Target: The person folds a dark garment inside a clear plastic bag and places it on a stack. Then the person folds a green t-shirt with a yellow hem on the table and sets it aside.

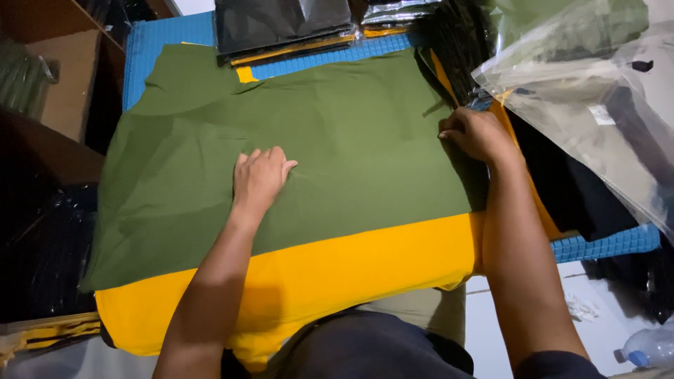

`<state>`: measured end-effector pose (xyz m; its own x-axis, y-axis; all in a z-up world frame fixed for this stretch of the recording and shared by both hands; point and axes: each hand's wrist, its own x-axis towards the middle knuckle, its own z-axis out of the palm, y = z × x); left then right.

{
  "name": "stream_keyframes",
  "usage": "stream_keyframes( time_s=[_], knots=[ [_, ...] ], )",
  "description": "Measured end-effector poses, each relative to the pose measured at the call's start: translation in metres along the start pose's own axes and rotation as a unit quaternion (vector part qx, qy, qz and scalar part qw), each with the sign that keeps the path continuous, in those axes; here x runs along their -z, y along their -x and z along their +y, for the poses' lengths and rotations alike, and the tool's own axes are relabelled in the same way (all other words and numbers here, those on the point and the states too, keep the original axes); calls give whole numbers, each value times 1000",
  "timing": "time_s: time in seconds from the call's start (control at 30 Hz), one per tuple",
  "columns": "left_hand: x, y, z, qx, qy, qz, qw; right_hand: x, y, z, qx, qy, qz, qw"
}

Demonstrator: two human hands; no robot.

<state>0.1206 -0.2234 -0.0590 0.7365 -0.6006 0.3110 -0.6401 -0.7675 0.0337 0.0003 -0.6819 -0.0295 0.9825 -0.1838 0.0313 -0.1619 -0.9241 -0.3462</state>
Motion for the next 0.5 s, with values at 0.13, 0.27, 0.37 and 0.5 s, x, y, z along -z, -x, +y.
stream_keyframes(
  time_s=[0.13, 0.27, 0.37, 0.5],
  knots=[
    [3, 0, 1, 5, 12, -11, 1000, -10, 10, -4, -32, 3, 26, 999],
    [23, 0, 37, -48, 14, 77, 996, -12, 28, -52, 177, 134, 199, 954],
    [43, 18, 87, -102, 89, 52, 989, -13, 56, -116, 311, 79, 197, 927],
    [66, 34, 118, -89, 196, -159, 963, -26, 80, -149, 265, 21, -38, 963]
  ],
)
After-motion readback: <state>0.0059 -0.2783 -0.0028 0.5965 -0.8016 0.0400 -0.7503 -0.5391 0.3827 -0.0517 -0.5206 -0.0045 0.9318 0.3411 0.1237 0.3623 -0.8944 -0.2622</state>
